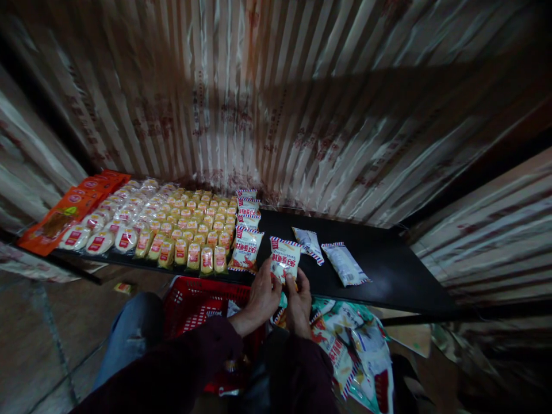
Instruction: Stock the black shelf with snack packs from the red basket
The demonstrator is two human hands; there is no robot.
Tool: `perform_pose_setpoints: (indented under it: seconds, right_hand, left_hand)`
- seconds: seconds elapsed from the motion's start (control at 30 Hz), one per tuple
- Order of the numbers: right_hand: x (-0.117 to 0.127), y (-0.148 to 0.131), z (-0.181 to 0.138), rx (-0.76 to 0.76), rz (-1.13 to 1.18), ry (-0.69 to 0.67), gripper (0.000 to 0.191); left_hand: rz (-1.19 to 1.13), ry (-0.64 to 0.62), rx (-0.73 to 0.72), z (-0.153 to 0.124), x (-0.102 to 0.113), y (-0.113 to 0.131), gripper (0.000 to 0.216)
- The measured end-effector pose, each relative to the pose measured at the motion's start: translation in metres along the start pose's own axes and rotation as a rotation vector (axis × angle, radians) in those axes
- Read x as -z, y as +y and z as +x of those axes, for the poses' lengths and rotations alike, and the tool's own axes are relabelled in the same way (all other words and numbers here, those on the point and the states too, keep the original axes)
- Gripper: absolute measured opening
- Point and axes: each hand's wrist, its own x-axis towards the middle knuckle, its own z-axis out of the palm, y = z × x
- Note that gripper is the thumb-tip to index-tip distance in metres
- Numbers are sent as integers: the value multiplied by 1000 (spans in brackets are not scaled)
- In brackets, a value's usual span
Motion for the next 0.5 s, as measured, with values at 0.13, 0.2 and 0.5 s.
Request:
perform_pose_setpoints:
  seconds: [0.13,0.2,0.5]
  right_hand:
    - [-7,-1,11,29,7,32,70]
    - [-10,-1,18,50,-7,61,67]
    - [-23,2,53,74,-88,25,55]
  left_hand:
    - [49,6,-10,13,-8,-4,55]
    - [72,20,-6,20,-12,-4,55]
    - [157,68,80,59,-19,7,50]
